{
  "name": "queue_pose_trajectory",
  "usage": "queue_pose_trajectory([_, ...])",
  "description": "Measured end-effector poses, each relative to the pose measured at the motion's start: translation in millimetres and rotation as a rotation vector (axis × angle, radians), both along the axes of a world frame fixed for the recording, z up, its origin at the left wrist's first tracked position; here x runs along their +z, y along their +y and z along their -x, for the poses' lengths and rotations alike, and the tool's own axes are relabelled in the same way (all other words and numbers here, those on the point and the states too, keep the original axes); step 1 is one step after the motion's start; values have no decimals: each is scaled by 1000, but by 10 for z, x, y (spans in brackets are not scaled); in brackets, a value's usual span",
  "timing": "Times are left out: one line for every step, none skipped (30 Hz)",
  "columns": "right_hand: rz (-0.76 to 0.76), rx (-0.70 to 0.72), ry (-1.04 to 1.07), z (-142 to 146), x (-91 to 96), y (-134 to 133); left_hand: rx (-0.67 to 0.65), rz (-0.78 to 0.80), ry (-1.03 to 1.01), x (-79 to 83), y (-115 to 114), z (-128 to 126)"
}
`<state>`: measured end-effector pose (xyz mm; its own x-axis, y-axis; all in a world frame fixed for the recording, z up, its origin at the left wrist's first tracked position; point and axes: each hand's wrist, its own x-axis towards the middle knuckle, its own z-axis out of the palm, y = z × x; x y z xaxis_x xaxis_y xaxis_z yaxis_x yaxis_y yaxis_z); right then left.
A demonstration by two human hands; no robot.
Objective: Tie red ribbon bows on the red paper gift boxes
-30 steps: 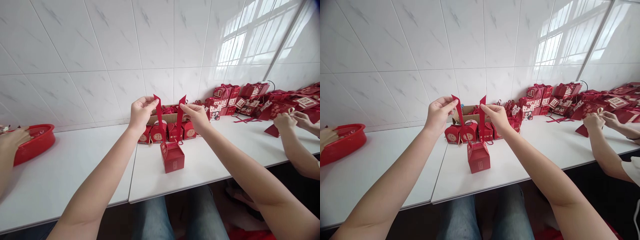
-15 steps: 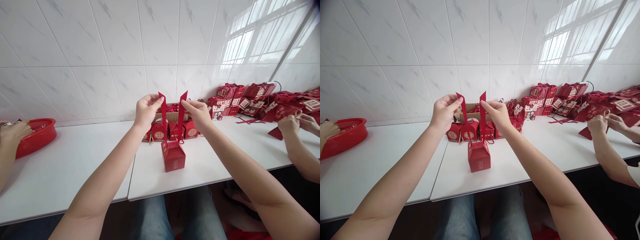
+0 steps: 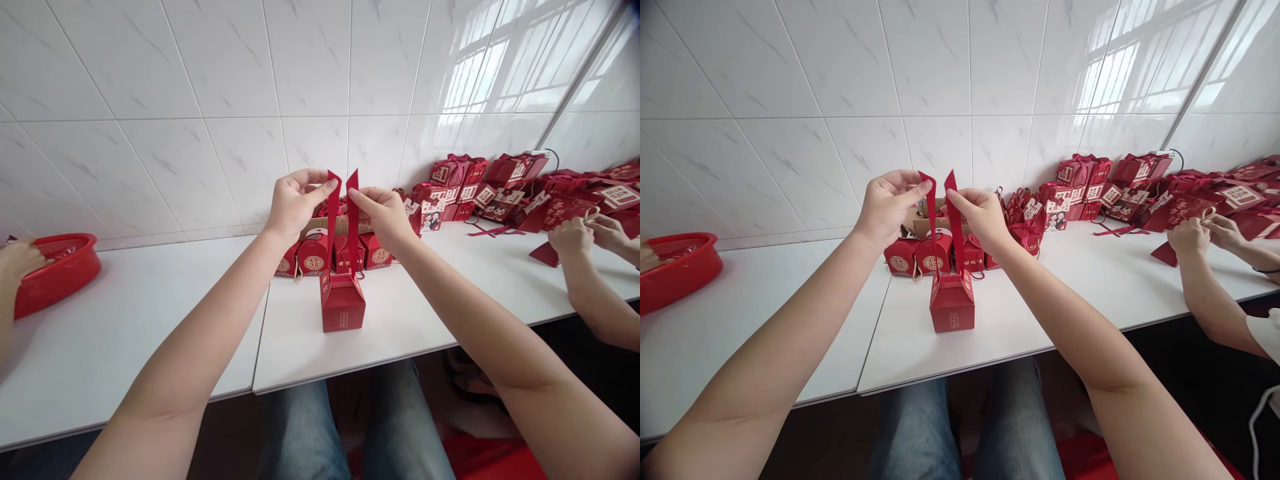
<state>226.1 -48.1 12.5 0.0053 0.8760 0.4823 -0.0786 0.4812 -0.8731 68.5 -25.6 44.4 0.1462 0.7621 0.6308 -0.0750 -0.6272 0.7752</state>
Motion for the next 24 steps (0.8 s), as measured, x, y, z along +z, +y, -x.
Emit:
queue_pose_trajectory([9, 18, -18, 12, 21, 1, -29, 2, 29, 23, 2, -15])
queue_pose_trajectory([17, 38, -33, 22, 41, 3, -58, 6, 57, 47, 2, -29])
queue_pose_trajectory([25, 58, -43, 31, 61, 7, -81, 13, 84, 72, -1, -40])
queue_pose_trajectory([32, 73, -47, 37, 77, 11, -94, 21, 110, 98, -5, -48])
queue_pose_trajectory([37, 83, -47, 40, 90, 16, -97, 27, 133, 122, -9, -54])
queue_pose_trajectory([41, 86, -47, 39, 99, 20, -92, 32, 152, 144, -13, -56])
queue_pose_trajectory([44, 88, -50, 35, 105, 22, -80, 34, 168, 163, -14, -56])
queue_pose_trajectory([45, 96, -58, 28, 110, 20, -67, 34, 177, 178, -13, -53])
queue_pose_trajectory([43, 113, -71, 19, 114, 14, -53, 30, 181, 189, -9, -49])
queue_pose_trajectory([40, 137, -91, 9, 120, 2, -41, 22, 182, 196, -2, -44])
queue_pose_trajectory([35, 158, -117, -2, 127, -15, -31, 12, 185, 201, 7, -40])
queue_pose_trajectory([26, 167, -150, -13, 137, -35, -25, 0, 192, 205, 18, -35])
queue_pose_trajectory([14, 161, -189, -21, 147, -56, -23, -9, 203, 209, 29, -32])
queue_pose_trajectory([-1, 141, -230, -27, 158, -73, -25, -16, 214, 214, 41, -30])
queue_pose_trajectory([-18, 110, -268, -29, 167, -86, -29, -18, 222, 221, 51, -29])
queue_pose_trajectory([-36, 79, -297, -29, 174, -90, -34, -15, 224, 230, 61, -29])
queue_pose_trajectory([-51, 54, -311, -26, 177, -86, -39, -6, 220, 239, 71, -30])
queue_pose_trajectory([-59, 43, -311, -20, 177, -73, -48, 10, 211, 247, 81, -31])
queue_pose_trajectory([-59, 47, -296, -13, 173, -55, -63, 34, 196, 253, 92, -30])
queue_pose_trajectory([-50, 60, -271, -6, 166, -33, -84, 65, 175, 254, 103, -29])
queue_pose_trajectory([-31, 81, -242, 2, 156, -11, -111, 101, 152, 249, 115, -25])
queue_pose_trajectory([-6, 109, -212, 9, 144, 8, -137, 138, 128, 238, 126, -18])
queue_pose_trajectory([22, 137, -180, 17, 131, 23, -159, 170, 105, 221, 138, -9])
queue_pose_trajectory([50, 162, -149, 23, 119, 33, -170, 195, 87, 200, 147, 2])
